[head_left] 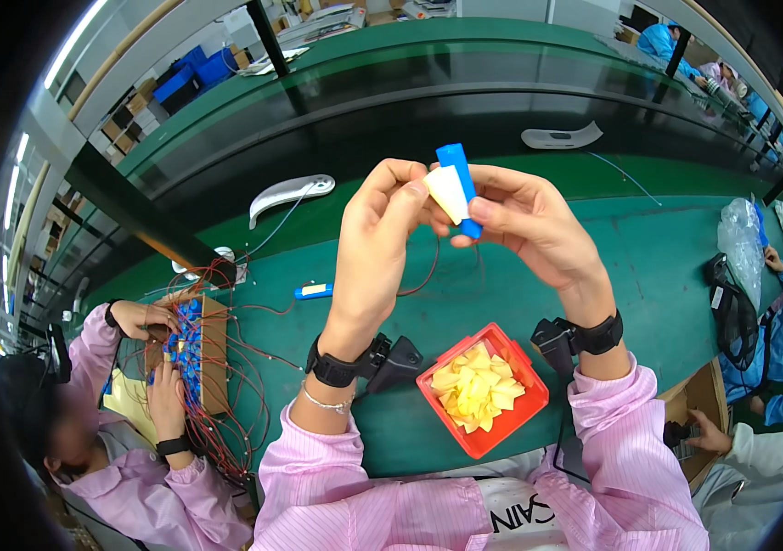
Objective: Assembling electronic components by inserting blue batteries and wiring into white plastic housings.
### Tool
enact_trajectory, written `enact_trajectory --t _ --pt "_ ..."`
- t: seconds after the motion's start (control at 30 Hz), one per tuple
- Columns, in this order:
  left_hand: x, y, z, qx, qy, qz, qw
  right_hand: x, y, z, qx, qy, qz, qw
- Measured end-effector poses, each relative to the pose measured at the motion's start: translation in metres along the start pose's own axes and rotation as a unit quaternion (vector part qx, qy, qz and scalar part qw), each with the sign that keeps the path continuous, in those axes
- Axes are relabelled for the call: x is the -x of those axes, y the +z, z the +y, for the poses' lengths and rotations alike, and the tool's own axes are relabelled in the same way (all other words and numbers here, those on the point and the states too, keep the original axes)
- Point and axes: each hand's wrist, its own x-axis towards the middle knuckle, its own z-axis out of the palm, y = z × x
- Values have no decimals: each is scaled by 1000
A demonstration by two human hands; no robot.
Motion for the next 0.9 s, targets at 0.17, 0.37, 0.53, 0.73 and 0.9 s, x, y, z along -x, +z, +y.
enact_trajectory --t 0.17,0.37,0.53,0.73,0.9 --pt "-1 -4 7 -84 68 28 994 1 -35 -11 -99 -36 1 994" --pt "31 19 16 -382 -63 -322 864 10 -81 -27 -48 -127 142 981" --pt "31 14 -7 -465 -55 -398 789 18 -88 -35 -12 -159 193 968" --pt "-64 -86 -46 -521 3 1 854 22 -93 -43 -13 -173 221 960" --pt "-122 -248 -114 -789 -107 74 600 16 -73 -44 -6 -175 202 963"
